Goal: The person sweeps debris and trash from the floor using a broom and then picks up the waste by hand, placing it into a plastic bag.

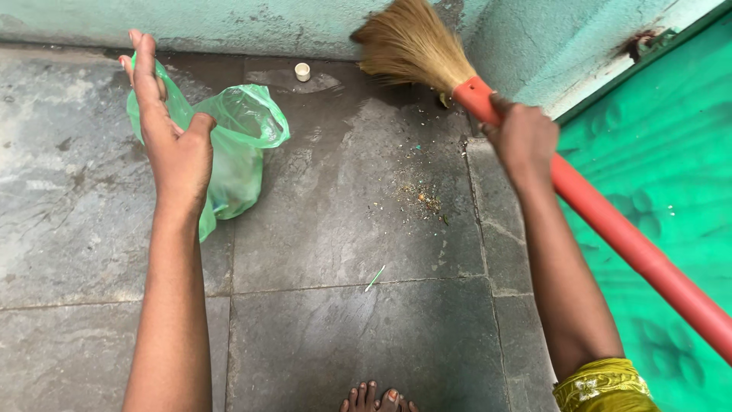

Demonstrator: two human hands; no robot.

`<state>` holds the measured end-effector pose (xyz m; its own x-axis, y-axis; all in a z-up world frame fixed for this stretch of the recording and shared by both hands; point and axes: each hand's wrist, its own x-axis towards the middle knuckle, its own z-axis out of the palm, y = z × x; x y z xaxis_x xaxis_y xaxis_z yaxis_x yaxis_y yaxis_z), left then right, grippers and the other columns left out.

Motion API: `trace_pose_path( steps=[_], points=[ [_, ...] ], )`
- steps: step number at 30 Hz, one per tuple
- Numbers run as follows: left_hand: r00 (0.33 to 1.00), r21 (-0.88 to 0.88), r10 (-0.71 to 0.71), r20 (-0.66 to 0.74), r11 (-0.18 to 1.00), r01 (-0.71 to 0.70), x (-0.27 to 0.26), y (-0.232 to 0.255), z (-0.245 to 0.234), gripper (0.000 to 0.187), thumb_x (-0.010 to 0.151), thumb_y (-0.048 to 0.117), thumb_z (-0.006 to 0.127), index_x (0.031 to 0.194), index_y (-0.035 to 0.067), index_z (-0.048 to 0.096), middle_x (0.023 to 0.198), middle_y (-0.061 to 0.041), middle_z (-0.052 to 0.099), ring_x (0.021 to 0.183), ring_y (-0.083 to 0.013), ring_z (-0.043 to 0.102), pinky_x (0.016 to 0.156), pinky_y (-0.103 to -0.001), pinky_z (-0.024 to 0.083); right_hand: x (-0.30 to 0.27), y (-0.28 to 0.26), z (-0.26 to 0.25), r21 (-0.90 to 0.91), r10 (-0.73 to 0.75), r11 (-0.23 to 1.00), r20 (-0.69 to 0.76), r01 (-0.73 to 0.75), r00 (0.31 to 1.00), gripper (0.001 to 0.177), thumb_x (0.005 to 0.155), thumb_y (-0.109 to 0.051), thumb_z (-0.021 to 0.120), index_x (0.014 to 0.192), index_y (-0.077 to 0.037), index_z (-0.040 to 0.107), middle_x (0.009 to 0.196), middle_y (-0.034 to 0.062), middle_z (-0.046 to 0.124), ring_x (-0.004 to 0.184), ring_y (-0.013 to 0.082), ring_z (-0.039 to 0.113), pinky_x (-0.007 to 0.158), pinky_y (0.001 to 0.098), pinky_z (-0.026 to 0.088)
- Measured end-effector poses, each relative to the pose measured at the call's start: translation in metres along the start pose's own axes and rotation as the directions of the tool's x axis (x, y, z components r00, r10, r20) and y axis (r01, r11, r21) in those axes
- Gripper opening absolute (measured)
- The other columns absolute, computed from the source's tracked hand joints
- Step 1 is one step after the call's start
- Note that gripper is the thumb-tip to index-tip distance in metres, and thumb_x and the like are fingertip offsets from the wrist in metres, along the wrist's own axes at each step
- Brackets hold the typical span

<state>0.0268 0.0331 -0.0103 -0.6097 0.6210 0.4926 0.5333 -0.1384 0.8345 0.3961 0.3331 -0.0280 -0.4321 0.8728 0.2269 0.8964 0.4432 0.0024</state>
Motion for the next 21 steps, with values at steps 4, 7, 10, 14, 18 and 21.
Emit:
trace_pose_path(
  steps=[4,7,10,14,18,21],
  points=[
    [1.000,0.025,0.011,0.013,1.000,-0.011,0.003,0.003,0.012,0.093,0.091,-0.024,0.051,0.170,0.015,0.023,0.181,-0.006,0.013,0.168,-0.0272,-0.004,0.138,-0.040,0.009,-0.014,0.023,0.004,-0.051,-0.087,0.995,-0.020,0.086,0.996,0.060,0.083,-0.040,0.085,0.140,-0.035,0.069,0.094,0.0156,0.076,0.086,0.0332,0.073,0.075,0.0458,0.056],
    [0.998,0.006,-0.063,0.030,0.998,0.063,0.012,0.008,0.026,0.091,0.093,-0.021,0.050,0.170,0.015,0.020,0.183,-0.008,0.004,0.170,-0.0302,-0.003,0.142,-0.042,0.014,-0.020,0.041,-0.006,-0.123,-0.051,0.991,0.048,0.057,0.998,0.058,0.083,-0.043,0.084,0.138,-0.037,0.069,0.095,0.0145,0.077,0.086,0.0323,0.073,0.074,0.0451,0.057],
    [0.998,0.067,-0.004,0.058,0.998,0.000,0.010,0.009,0.034,0.098,0.088,-0.022,0.051,0.172,0.018,0.023,0.184,-0.008,0.013,0.170,-0.0315,-0.002,0.140,-0.040,0.023,-0.022,0.049,-0.002,-0.227,0.017,0.974,0.108,0.008,0.994,0.054,0.085,-0.046,0.082,0.137,-0.040,0.069,0.095,0.0117,0.078,0.088,0.0299,0.074,0.073,0.0432,0.058],
    [0.985,0.161,-0.101,0.139,0.984,0.079,0.028,0.002,0.050,0.091,0.090,-0.012,0.056,0.169,0.019,0.025,0.176,-0.019,-0.001,0.164,-0.0351,0.002,0.130,-0.045,0.022,-0.043,0.058,-0.029,-0.242,0.073,0.970,0.202,-0.023,0.977,0.055,0.073,-0.051,0.086,0.126,-0.042,0.072,0.105,0.0037,0.077,0.095,0.0269,0.073,0.075,0.0423,0.058],
    [0.938,0.216,-0.150,0.311,0.973,0.084,0.048,-0.008,0.082,0.089,0.085,-0.003,0.062,0.165,0.021,0.030,0.174,-0.023,0.005,0.162,-0.0360,0.007,0.129,-0.049,0.020,-0.087,0.065,-0.106,-0.401,0.305,0.896,0.241,-0.191,0.921,0.056,0.081,-0.061,0.078,0.135,-0.051,0.067,0.098,0.0078,0.079,0.089,0.0276,0.075,0.074,0.0417,0.059],
    [0.926,0.159,0.073,0.369,0.977,-0.141,0.070,-0.003,0.117,0.084,0.083,0.000,0.064,0.161,0.013,0.034,0.171,-0.027,0.020,0.157,-0.0460,0.011,0.124,-0.051,0.022,-0.103,0.066,-0.146,-0.333,0.251,0.921,0.114,-0.201,0.961,0.060,0.077,-0.062,0.080,0.134,-0.044,0.071,0.096,0.0067,0.079,0.090,0.0281,0.074,0.077,0.0425,0.057]
  ],
)
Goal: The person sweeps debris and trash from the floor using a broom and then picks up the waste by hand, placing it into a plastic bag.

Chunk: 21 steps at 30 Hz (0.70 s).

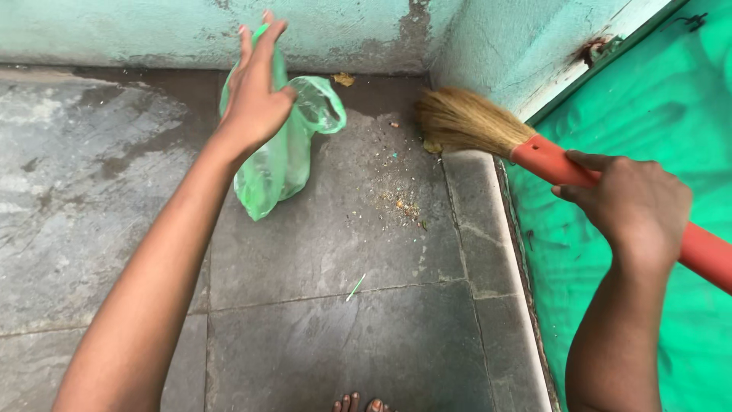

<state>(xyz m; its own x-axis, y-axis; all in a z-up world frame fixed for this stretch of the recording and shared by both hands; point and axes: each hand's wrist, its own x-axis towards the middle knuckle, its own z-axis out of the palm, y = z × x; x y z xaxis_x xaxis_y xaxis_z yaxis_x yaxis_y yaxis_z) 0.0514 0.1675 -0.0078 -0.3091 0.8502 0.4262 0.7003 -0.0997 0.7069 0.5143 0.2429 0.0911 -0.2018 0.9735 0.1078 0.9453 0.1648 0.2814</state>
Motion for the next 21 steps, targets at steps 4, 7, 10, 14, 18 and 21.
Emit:
trace_pose_path(
  steps=[4,7,10,14,18,21],
  points=[
    [0.996,0.118,0.041,-0.077,0.993,-0.032,0.062,0.008,0.021,0.056,0.094,0.017,0.070,0.145,0.005,0.049,0.150,-0.026,0.052,0.144,-0.0466,0.044,0.123,-0.052,0.033,0.001,-0.003,-0.001,0.095,0.064,0.994,-0.029,-0.061,0.998,0.062,0.081,-0.061,0.082,0.138,-0.043,0.070,0.098,0.0103,0.078,0.089,0.0314,0.073,0.078,0.0446,0.056],
    [0.974,0.046,-0.227,0.018,0.973,0.226,0.087,0.006,0.022,0.036,0.103,0.026,0.062,0.127,-0.001,0.058,0.128,-0.029,0.064,0.122,-0.0411,0.060,0.110,-0.050,0.044,0.023,-0.019,0.022,0.251,0.089,0.965,-0.035,-0.078,0.995,0.062,0.079,-0.057,0.084,0.137,-0.041,0.069,0.104,0.0108,0.077,0.092,0.0321,0.072,0.082,0.0457,0.055],
    [0.984,0.148,-0.168,-0.056,0.973,0.175,0.082,-0.013,0.022,0.046,0.091,0.017,0.067,0.135,0.006,0.057,0.143,-0.023,0.059,0.142,-0.0397,0.046,0.123,-0.049,0.035,0.032,-0.033,0.049,0.336,0.088,0.938,-0.011,-0.079,0.996,0.062,0.078,-0.054,0.085,0.136,-0.038,0.069,0.106,0.0115,0.077,0.094,0.0323,0.072,0.086,0.0462,0.055],
    [0.903,-0.153,-0.399,0.162,0.894,0.422,0.044,-0.042,0.036,0.084,0.082,0.002,0.067,0.158,0.021,0.038,0.164,-0.025,0.015,0.153,-0.0389,0.012,0.121,-0.051,0.014,0.034,-0.041,0.069,0.310,0.037,0.950,0.028,-0.044,0.999,0.060,0.077,-0.047,0.086,0.134,-0.037,0.071,0.105,0.0119,0.077,0.096,0.0323,0.072,0.085,0.0463,0.056],
    [0.862,-0.315,-0.482,0.158,0.802,0.507,0.037,-0.044,0.025,0.088,0.081,-0.001,0.061,0.159,0.021,0.029,0.169,-0.016,0.018,0.154,-0.0324,0.020,0.121,-0.049,0.023,0.033,-0.048,0.071,0.307,0.029,0.951,0.055,-0.044,0.998,0.061,0.077,-0.046,0.086,0.134,-0.035,0.071,0.103,0.0126,0.078,0.097,0.0316,0.073,0.087,0.0459,0.056],
    [0.946,-0.559,-0.305,0.109,0.768,0.312,0.058,-0.036,0.009,0.073,0.088,0.003,0.061,0.157,0.013,0.039,0.168,-0.015,0.035,0.155,-0.0294,0.036,0.125,-0.046,0.033,0.036,-0.055,0.067,0.340,0.037,0.939,0.054,-0.053,0.998,0.062,0.078,-0.047,0.085,0.137,-0.034,0.069,0.101,0.0139,0.077,0.095,0.0327,0.073,0.086,0.0461,0.055]
  ],
)
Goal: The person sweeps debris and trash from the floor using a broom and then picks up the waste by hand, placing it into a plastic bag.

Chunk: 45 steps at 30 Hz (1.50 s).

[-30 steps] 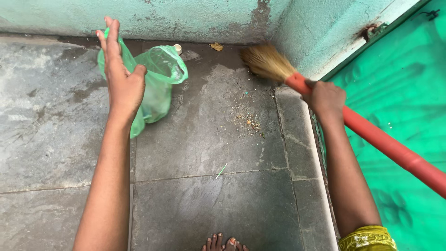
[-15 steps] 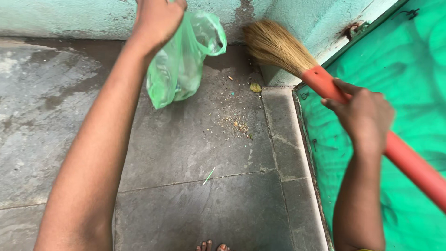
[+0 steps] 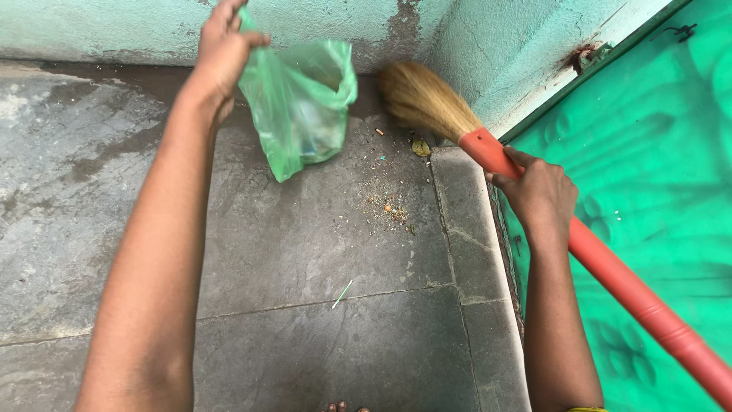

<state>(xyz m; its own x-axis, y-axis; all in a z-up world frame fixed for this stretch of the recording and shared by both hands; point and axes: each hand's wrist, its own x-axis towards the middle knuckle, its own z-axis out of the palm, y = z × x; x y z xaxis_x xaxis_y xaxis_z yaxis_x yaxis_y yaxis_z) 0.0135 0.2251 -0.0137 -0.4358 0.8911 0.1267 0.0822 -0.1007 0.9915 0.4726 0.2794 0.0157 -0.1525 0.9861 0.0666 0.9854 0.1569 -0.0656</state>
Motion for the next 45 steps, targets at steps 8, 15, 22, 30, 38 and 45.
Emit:
trace_pose_path(
  steps=[8,15,22,30,38,45],
  points=[
    [0.991,0.339,-0.064,-0.119,0.935,0.101,-0.022,-0.030,-0.009,0.060,0.100,0.023,0.062,0.156,0.020,0.041,0.153,-0.007,0.053,0.144,-0.0229,0.048,0.125,-0.049,0.028,0.005,0.000,0.018,0.021,-0.046,0.999,0.004,0.046,0.999,0.061,0.077,-0.047,0.086,0.134,-0.034,0.070,0.103,0.0101,0.078,0.096,0.0286,0.074,0.086,0.0438,0.055],
    [0.950,0.594,0.006,-0.313,0.781,0.191,-0.048,-0.047,-0.021,0.070,0.097,0.019,0.063,0.158,0.024,0.030,0.132,0.003,0.069,0.140,-0.0206,0.042,0.118,-0.060,0.010,-0.007,0.022,-0.025,-0.224,-0.071,0.972,-0.007,0.068,0.997,0.059,0.069,-0.047,0.090,0.126,-0.040,0.075,0.097,0.0056,0.079,0.092,0.0253,0.073,0.076,0.0408,0.055],
    [0.703,0.874,0.711,-0.023,0.356,-0.332,-0.091,-0.027,0.016,0.025,0.107,0.013,0.070,0.129,0.003,0.063,0.116,-0.016,0.067,0.120,-0.0304,0.058,0.110,-0.049,0.039,0.003,-0.003,-0.072,-0.481,-0.408,0.830,-0.177,0.283,0.895,0.015,0.096,-0.036,0.078,0.110,-0.034,0.083,0.083,0.0067,0.076,0.077,0.0257,0.073,0.069,0.0379,0.053],
    [0.355,0.342,0.211,0.911,-0.866,-0.365,-0.160,-0.020,0.176,0.056,0.100,0.030,0.047,0.151,0.008,0.036,0.158,-0.010,0.039,0.148,-0.0220,0.038,0.126,-0.039,0.027,-0.009,-0.207,0.010,-0.997,-0.828,0.049,-0.071,-0.054,0.556,0.022,0.093,-0.033,0.060,0.094,-0.023,0.079,0.082,-0.0032,0.070,0.094,0.0179,0.065,0.110,0.0504,0.031],
    [0.921,0.212,0.054,0.386,-0.977,-0.032,-0.147,-0.022,0.106,0.059,0.101,0.032,0.050,0.143,-0.008,0.043,0.103,-0.021,0.062,0.093,-0.0352,0.062,0.088,-0.048,0.050,-0.136,-0.305,0.108,-0.847,-0.946,-0.313,0.319,0.429,-0.061,0.040,0.101,-0.038,0.044,0.107,-0.014,0.075,0.109,-0.0010,0.065,0.116,0.0151,0.058,0.119,0.0419,0.027],
    [0.943,0.727,0.237,0.232,-0.687,-0.006,-0.143,-0.105,0.022,0.016,0.107,0.021,0.055,0.106,0.006,0.060,0.075,-0.002,0.061,0.060,-0.0159,0.058,0.053,-0.034,0.047,-0.080,-0.266,0.016,-0.885,-0.744,-0.229,-0.110,0.406,-0.659,0.040,0.102,-0.036,0.052,0.127,-0.008,0.066,0.135,0.0033,0.057,0.130,0.0201,0.054,0.119,0.0423,0.035]
  ],
)
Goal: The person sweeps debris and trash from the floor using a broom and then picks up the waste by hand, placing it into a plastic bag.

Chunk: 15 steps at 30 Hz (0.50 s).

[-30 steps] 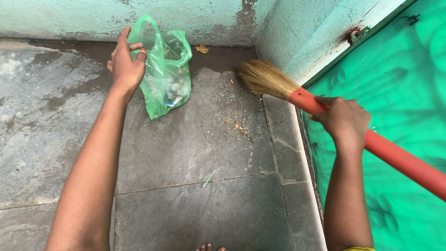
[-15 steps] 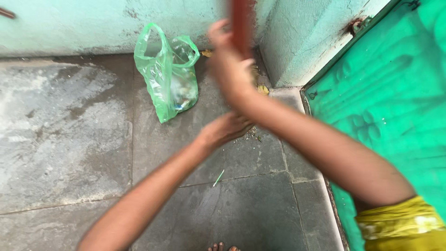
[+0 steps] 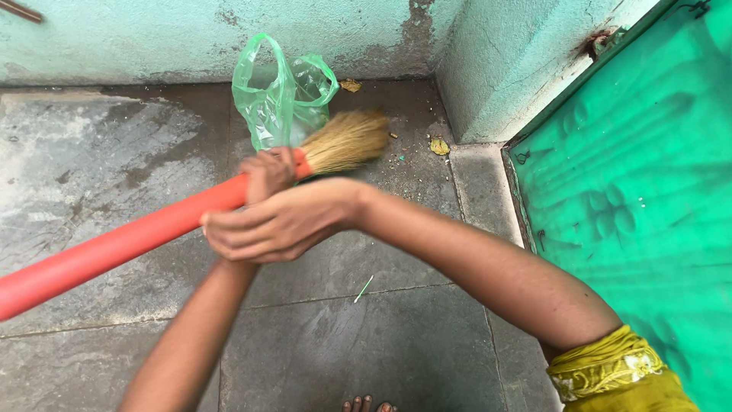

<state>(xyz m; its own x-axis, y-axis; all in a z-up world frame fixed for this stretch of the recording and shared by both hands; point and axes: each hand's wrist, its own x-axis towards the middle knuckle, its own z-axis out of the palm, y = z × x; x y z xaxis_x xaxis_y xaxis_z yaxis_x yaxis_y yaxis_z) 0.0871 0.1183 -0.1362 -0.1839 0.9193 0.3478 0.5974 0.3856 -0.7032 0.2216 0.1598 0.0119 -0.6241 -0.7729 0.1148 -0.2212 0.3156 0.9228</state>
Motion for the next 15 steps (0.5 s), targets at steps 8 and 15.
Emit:
trace_pose_path(
  steps=[8,15],
  points=[
    [0.940,-0.628,0.096,0.327,0.765,0.140,-0.105,-0.111,0.034,0.091,0.080,0.084,0.051,0.120,0.003,0.057,0.078,-0.017,0.070,0.065,-0.0333,0.074,0.056,-0.045,0.060,-0.101,0.023,0.018,0.378,0.883,0.417,0.047,-0.827,0.467,0.044,0.100,-0.001,0.066,0.142,-0.013,0.059,0.146,0.0043,0.056,0.135,0.0211,0.054,0.122,0.0477,0.036],
    [0.830,-0.694,0.401,0.389,0.719,-0.022,-0.216,-0.144,0.077,0.084,0.077,0.082,0.047,0.119,0.011,0.055,0.089,-0.019,0.071,0.081,-0.0348,0.076,0.069,-0.049,0.063,-0.134,-0.021,0.043,0.300,0.974,0.095,0.170,-0.949,0.152,0.041,0.104,-0.005,0.063,0.143,-0.012,0.051,0.143,0.0070,0.052,0.132,0.0253,0.055,0.115,0.0487,0.038]
  ],
)
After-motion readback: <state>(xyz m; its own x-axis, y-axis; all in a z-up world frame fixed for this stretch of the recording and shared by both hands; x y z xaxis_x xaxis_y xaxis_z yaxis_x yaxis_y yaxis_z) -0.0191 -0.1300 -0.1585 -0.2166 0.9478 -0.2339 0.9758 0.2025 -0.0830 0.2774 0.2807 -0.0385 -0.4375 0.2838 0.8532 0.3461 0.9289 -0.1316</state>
